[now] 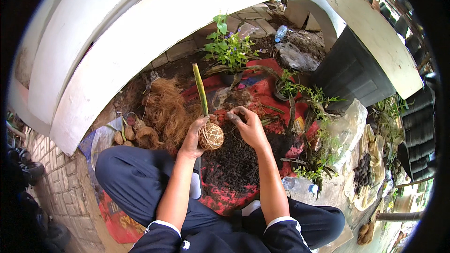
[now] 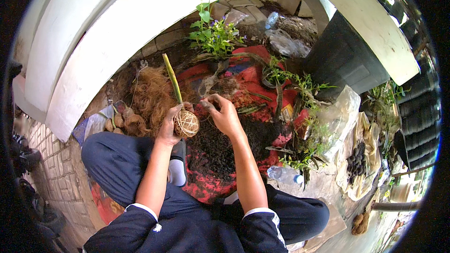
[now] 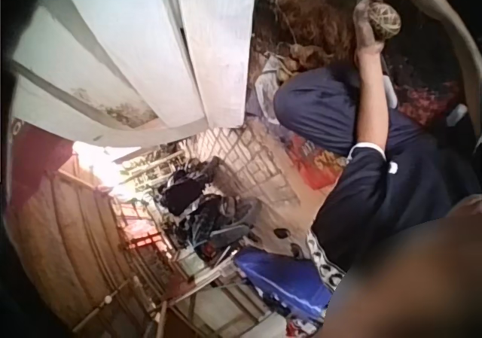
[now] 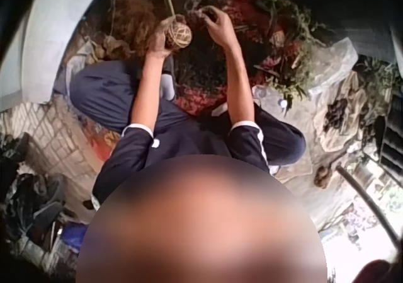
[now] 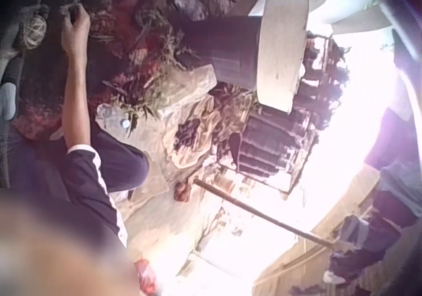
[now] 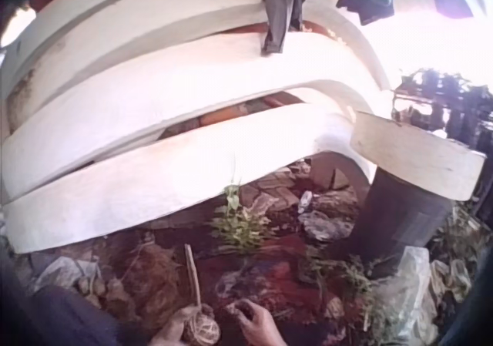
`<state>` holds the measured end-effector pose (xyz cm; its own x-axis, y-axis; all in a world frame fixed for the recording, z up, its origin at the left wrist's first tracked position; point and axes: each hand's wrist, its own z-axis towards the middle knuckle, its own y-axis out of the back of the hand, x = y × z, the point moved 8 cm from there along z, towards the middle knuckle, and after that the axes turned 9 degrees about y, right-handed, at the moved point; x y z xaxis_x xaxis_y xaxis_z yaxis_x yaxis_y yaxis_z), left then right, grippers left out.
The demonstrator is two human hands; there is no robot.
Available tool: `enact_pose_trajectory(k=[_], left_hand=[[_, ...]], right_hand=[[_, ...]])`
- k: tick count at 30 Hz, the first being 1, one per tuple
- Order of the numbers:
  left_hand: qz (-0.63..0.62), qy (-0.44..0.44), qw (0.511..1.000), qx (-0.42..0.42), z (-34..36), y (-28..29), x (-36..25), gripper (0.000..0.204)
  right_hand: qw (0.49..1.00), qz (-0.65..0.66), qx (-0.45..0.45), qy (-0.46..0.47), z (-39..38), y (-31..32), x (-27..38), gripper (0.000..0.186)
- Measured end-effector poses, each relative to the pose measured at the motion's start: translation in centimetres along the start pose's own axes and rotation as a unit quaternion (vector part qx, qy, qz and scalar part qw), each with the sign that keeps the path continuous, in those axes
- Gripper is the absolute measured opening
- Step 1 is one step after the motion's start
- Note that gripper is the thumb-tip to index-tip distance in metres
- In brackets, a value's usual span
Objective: The person sits on a mat and wraps a coconut with a sprout using coconut fiber and twine. They first pack fiber around the base of the sprout, then tie the bundle with twine, adjusting the wrap to secure it.
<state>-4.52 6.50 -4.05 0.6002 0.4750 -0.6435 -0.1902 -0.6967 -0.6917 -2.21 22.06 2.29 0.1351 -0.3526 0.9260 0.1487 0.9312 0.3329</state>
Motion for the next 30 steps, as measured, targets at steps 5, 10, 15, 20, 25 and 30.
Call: enact_pose_trajectory(k=[5, 10, 15, 20, 25, 30], left_hand=[[-0.017, -0.014, 0.999, 0.042, 0.0, -0.2, -0.6, 0.039], [0.002, 0.032, 0.999, 0.041, 0.2, 0.3, 0.1, 0.039], [0.018, 0.013, 0.999, 0.026, 0.0, -0.5, 0.2, 0.034], [0.052, -0.027, 0.998, 0.037, -0.2, -1.4, -0.4, 0.033], [0.083, -0.067, 0.994, 0.02, 0.0, -0.2, -0.8, 0.038], [0.109, -0.029, 0.993, 0.041, 0.0, -0.1, -0.3, 0.043]], right_hand=[[0.982, -0.105, 0.152, -0.042, -0.4, 0.3, -3.1, 0.021], [0.994, -0.075, 0.002, -0.075, -0.3, 4.4, -2.8, 0.018], [0.995, 0.082, 0.053, 0.013, -0.3, 1.2, 0.8, 0.023], [0.998, 0.028, 0.052, 0.035, -0.4, -2.3, 1.9, 0.021], [0.995, 0.093, 0.036, 0.009, -0.5, -3.2, 1.7, 0.016], [0.989, 0.14, 0.043, -0.031, -0.7, -3.2, 0.8, 0.014]])
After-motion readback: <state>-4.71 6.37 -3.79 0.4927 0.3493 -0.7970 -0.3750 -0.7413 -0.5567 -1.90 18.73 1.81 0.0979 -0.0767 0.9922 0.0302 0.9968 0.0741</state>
